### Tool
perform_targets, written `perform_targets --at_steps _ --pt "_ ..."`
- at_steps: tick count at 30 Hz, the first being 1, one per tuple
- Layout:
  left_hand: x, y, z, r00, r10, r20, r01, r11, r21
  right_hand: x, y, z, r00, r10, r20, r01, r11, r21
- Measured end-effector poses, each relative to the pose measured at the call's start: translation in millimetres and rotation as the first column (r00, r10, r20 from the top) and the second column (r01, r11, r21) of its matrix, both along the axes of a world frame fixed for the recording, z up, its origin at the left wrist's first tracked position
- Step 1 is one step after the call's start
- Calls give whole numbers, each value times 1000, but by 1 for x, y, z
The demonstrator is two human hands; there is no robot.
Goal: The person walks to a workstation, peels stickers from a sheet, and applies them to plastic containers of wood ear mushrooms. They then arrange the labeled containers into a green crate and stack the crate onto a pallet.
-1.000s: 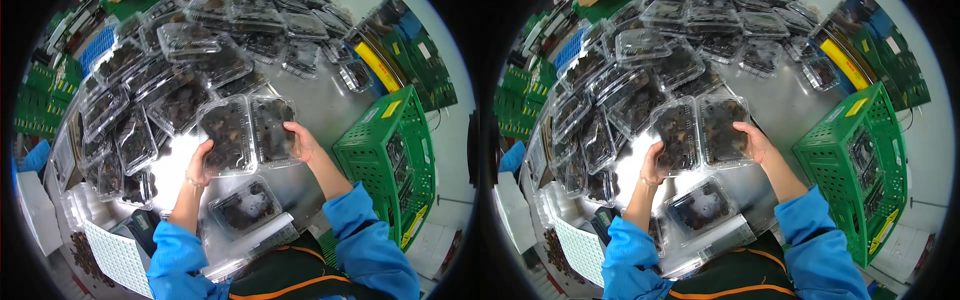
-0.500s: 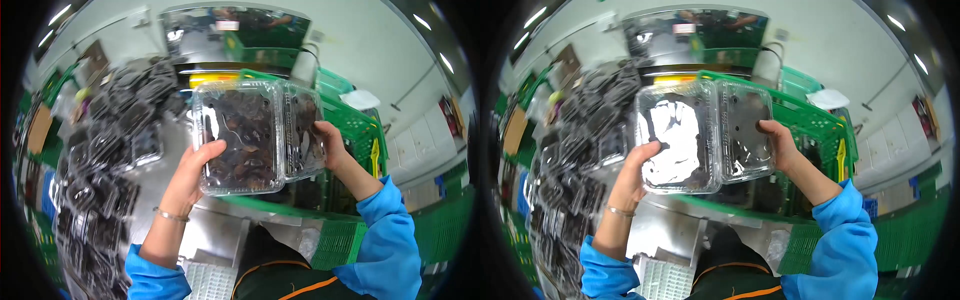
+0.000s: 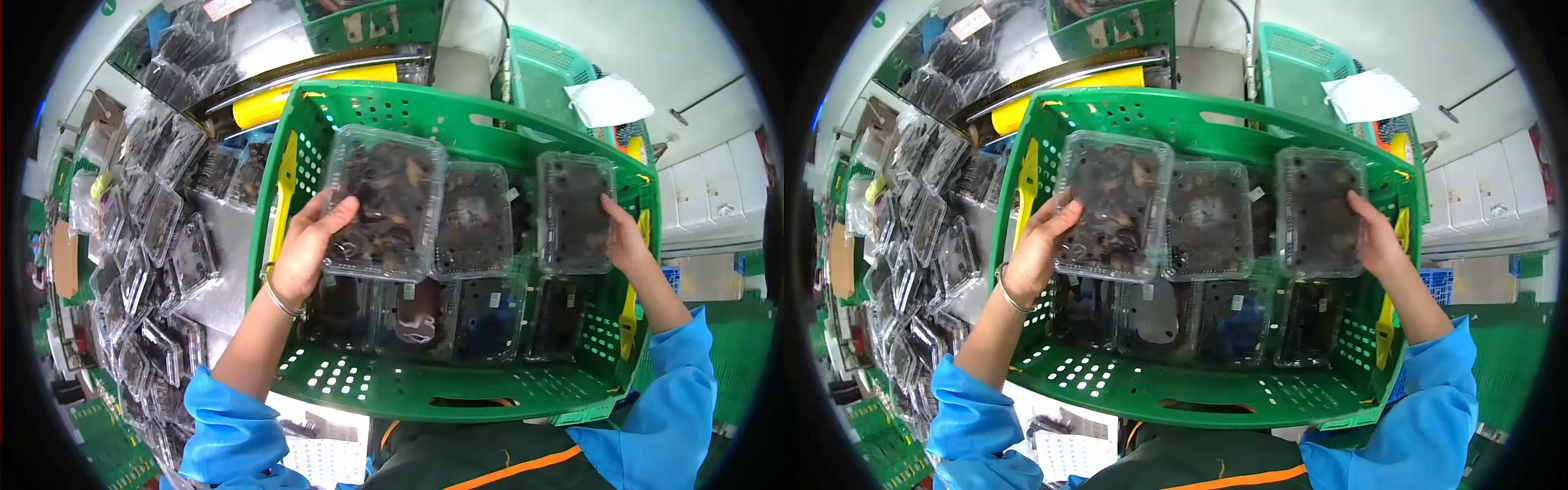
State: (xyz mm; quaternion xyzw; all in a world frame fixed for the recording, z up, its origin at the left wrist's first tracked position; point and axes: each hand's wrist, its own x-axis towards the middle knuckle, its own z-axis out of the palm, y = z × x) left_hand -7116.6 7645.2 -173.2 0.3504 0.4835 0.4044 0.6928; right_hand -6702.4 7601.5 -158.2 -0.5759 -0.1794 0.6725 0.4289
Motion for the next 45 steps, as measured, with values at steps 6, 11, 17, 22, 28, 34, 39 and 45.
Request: perform_targets --at_steps 6,11,17,22,28,34,39,45 --pt "-12 -4 -17 974 58 -220 -50 998 42 -35 16 -66 738 82 669 -105 994 -6" --pt "1 -57 58 980 194 -40 -185 968 167 -133 9 20 762 92 641 -512 691 510" --pt "-26 -142 63 833 207 513 -296 950 97 -243 -10 72 869 454 -196 -383 869 314" --pt "-56 -216 18 818 72 571 -191 970 151 -311 -49 114 539 832 130 -824 489 287" --pt "-67 -268 59 658 36 752 -484 785 386 -364 -116 167 236 212 948 -886 -354 299" --pt "-99 -330 45 695 184 695 -510 808 296 -413 -180 179 113 141 984 -928 -338 155" --pt "-95 -352 55 588 292 754 -637 742 209 -438 -178 165 197 837 511 -975 112 194" --pt "-85 -382 22 627 257 735 -570 794 209 -405 -200 133 340 846 411 -921 211 328"
